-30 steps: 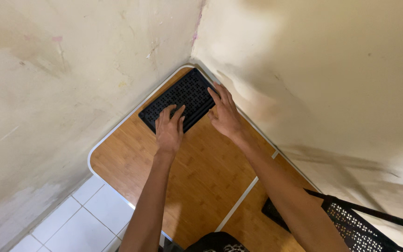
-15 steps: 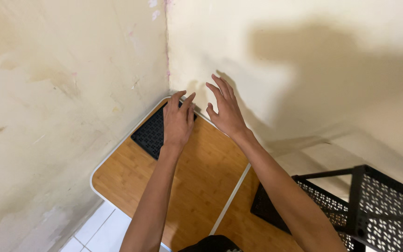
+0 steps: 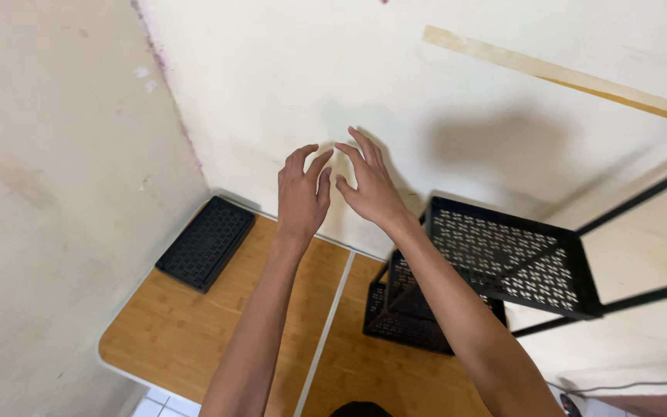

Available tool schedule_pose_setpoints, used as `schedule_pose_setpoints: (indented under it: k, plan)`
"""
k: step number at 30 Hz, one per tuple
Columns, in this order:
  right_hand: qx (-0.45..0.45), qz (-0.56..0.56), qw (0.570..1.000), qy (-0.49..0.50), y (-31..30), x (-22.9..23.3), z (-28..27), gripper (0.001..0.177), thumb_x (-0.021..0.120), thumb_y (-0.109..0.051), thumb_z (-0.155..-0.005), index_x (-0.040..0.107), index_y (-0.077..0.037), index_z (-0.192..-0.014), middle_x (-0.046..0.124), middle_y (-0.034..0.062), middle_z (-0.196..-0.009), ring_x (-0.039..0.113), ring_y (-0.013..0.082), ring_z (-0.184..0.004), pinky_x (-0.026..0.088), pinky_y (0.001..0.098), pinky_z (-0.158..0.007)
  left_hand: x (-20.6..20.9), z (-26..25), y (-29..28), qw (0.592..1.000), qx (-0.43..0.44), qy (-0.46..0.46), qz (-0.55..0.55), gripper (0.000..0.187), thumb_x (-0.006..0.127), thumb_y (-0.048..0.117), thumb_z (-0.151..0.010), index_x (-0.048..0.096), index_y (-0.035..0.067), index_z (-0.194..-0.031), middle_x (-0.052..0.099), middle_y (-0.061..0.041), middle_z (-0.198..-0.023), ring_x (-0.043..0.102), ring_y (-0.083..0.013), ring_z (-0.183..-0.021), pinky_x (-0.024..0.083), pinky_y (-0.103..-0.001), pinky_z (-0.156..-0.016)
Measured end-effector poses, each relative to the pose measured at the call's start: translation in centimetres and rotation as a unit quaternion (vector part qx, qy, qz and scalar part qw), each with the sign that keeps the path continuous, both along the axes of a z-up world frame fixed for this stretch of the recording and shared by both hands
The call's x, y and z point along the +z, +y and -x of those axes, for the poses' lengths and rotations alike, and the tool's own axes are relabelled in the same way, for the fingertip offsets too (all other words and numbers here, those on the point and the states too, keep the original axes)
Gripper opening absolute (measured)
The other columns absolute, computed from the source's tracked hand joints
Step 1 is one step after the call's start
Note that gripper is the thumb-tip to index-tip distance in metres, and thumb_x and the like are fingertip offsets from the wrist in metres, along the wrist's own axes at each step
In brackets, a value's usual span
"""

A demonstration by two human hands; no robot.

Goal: The person assembles a black perforated metal shelving unit by inserting vertical poles into the trays and stacking them on a wooden table. The person repeatedly adjusts the alignment of the trays and poles to ensure stability.

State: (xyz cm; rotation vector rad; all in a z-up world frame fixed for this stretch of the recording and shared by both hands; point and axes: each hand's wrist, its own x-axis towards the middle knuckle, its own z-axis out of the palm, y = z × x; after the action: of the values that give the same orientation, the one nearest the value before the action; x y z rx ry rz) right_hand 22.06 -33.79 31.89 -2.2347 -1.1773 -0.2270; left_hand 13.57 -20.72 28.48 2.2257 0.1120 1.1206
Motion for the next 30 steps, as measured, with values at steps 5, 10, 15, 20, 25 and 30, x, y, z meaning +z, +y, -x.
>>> schedule_pose_setpoints:
  k: [5, 10, 15, 20, 25, 30]
  plan:
    - [-0.071, 0.031, 0.997, 0.006, -8.3, 2.5, 0.3, 0.061, 0.068, -0.018, -0.091, 0.045, -0.012, -0.148, 0.019, 0.0128, -0.166, 0.013, 0.0352, -0.156, 0.025, 0.0499, -0.124, 1.9, -0.9, -7.2, 0.998, -0.063, -0.019, 0.011, 0.033, 0.060, 0.007, -0.098, 0.068, 0.008, -0.129, 0.058, -0.014, -0.135, 0.053, -0.0322, -0.127, 0.044, -0.047, -0.101]
    - [-0.162, 0.090, 0.983, 0.022, -17.4, 2.4, -0.1, 0.063, 0.066, -0.025, -0.093, 0.042, -0.011, -0.149, 0.018, 0.0142, -0.165, 0.011, 0.0346, -0.156, 0.023, 0.0504, -0.124, 2.0, -2.6, -14.3, 0.991, -0.136, -0.011, 0.011, 0.031, 0.061, 0.006, -0.095, 0.069, 0.008, -0.125, 0.058, -0.014, -0.134, 0.054, -0.0326, -0.126, 0.045, -0.047, -0.100]
    - [-0.257, 0.190, 0.944, 0.075, -25.2, -0.1, -1.2, 0.073, 0.064, -0.038, -0.095, 0.032, -0.010, -0.155, 0.011, 0.0159, -0.167, 0.006, 0.0331, -0.155, 0.017, 0.0499, -0.125, -0.1, -4.5, -19.2, 0.982, -0.182, 0.043, 0.006, 0.034, 0.065, 0.009, -0.091, 0.069, 0.010, -0.124, 0.057, -0.012, -0.138, 0.050, -0.0323, -0.134, 0.042, -0.049, -0.109]
    - [-0.301, 0.226, 0.920, 0.110, -30.1, -3.2, -1.1, 0.076, 0.053, -0.046, -0.101, 0.024, -0.007, -0.158, 0.004, 0.0101, -0.171, 0.004, 0.0299, -0.157, 0.009, 0.0489, -0.127, -2.4, -5.8, -20.4, 0.962, -0.173, 0.193, -0.084, 0.051, 0.065, 0.012, -0.086, 0.058, 0.013, -0.137, 0.041, -0.009, -0.155, 0.028, -0.0287, -0.150, 0.027, -0.059, -0.117]
    - [-0.291, 0.194, 0.931, 0.106, -30.8, -4.3, -1.0, 0.078, 0.050, -0.047, -0.101, 0.018, -0.008, -0.161, 0.000, 0.0077, -0.172, 0.004, 0.0291, -0.158, 0.007, 0.0490, -0.127, -3.3, -6.2, -20.2, 0.954, -0.157, 0.230, -0.112, 0.056, 0.061, 0.017, -0.091, 0.050, 0.016, -0.145, 0.033, -0.007, -0.161, 0.022, -0.0270, -0.152, 0.023, -0.061, -0.119]
    - [-0.285, 0.184, 0.933, 0.117, -30.0, -3.7, -0.8, 0.080, 0.052, -0.047, -0.099, 0.016, -0.015, -0.163, 0.002, 0.0056, -0.172, 0.004, 0.0300, -0.157, 0.006, 0.0483, -0.128, -3.1, -5.4, -19.9, 0.950, -0.136, 0.252, -0.126, 0.053, 0.058, 0.023, -0.094, 0.049, 0.016, -0.146, 0.029, -0.008, -0.162, 0.019, -0.0276, -0.153, 0.027, -0.062, -0.117]
